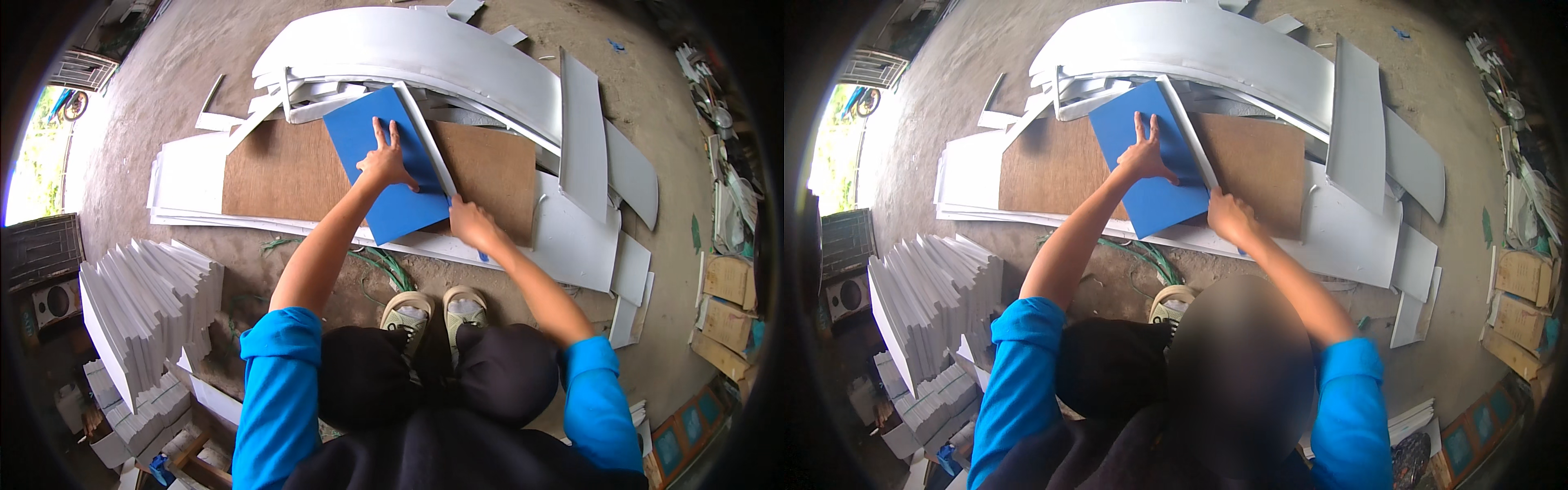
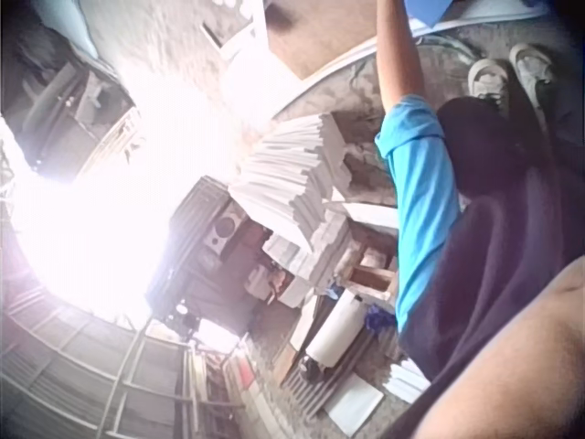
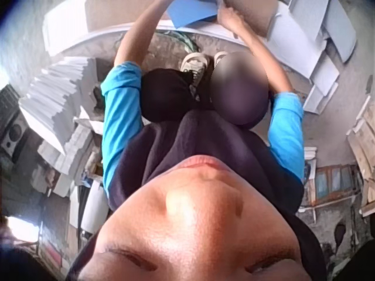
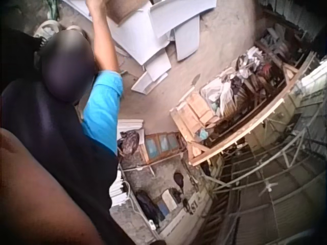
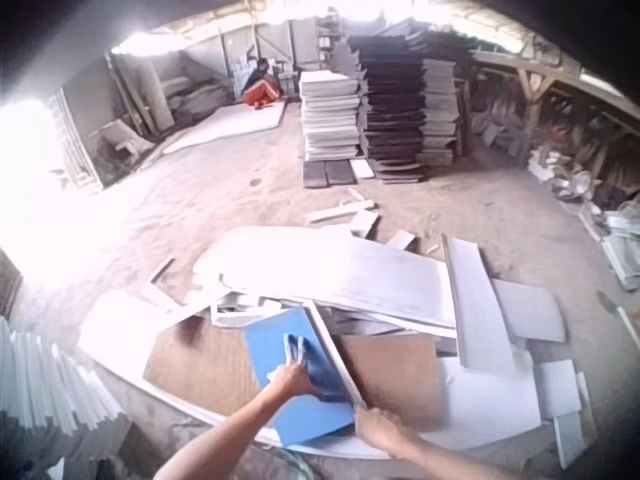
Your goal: The person sits on the floor and uses a blue utility knife to cut white rectangular sheets. They place a blue template on the sheets to guide the cuts, then separate the pieces and stack them.
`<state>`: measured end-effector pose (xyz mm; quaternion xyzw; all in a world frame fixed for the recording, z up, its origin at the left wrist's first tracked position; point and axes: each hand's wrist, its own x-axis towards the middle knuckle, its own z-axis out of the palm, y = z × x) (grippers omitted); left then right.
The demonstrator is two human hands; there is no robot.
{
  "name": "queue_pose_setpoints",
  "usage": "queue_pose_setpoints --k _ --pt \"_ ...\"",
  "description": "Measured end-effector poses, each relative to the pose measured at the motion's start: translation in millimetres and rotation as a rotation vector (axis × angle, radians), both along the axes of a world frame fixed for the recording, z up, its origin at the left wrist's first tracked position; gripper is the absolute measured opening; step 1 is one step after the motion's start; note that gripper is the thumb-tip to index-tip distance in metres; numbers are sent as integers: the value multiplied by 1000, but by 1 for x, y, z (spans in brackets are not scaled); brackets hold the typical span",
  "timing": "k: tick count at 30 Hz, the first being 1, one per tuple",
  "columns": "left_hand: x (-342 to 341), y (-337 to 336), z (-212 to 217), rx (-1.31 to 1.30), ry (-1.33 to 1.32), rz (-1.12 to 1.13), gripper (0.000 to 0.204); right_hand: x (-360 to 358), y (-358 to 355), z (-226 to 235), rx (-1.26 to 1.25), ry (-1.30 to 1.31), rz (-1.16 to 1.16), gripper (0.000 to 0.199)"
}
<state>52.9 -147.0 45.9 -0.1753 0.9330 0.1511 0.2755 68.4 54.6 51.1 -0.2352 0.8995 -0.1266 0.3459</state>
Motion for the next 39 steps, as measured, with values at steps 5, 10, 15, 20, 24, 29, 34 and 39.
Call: queue_pose_setpoints --k 5,10,15,20,24,29,34,39 --pt "-3 1 -5 -5 30 -26 140 39 36 -9 2 31 1 23" --pt "7 -4 -11 25 156 -40 138 50 46 -16 -76 184 18 20" --pt "33 19 -15 -36 512 207 88 -12 26 8 -331 251 -233 28" --pt "4 30 -28 -145 760 266 83 -114 -61 -36 -541 315 -316 41" --pt "-9 25 -33 -144 757 314 88 -144 -113 -48 -573 265 -248 35" --pt "-4 14 -31 -137 663 307 91 -152 -132 -56 -438 240 -321 36" --pt "27 -37 -34 -218 593 337 84 -154 -122 -51 -527 14 -451 38" --pt "59 -92 -38 -212 607 398 80 -152 -106 -41 -699 -106 -518 38"
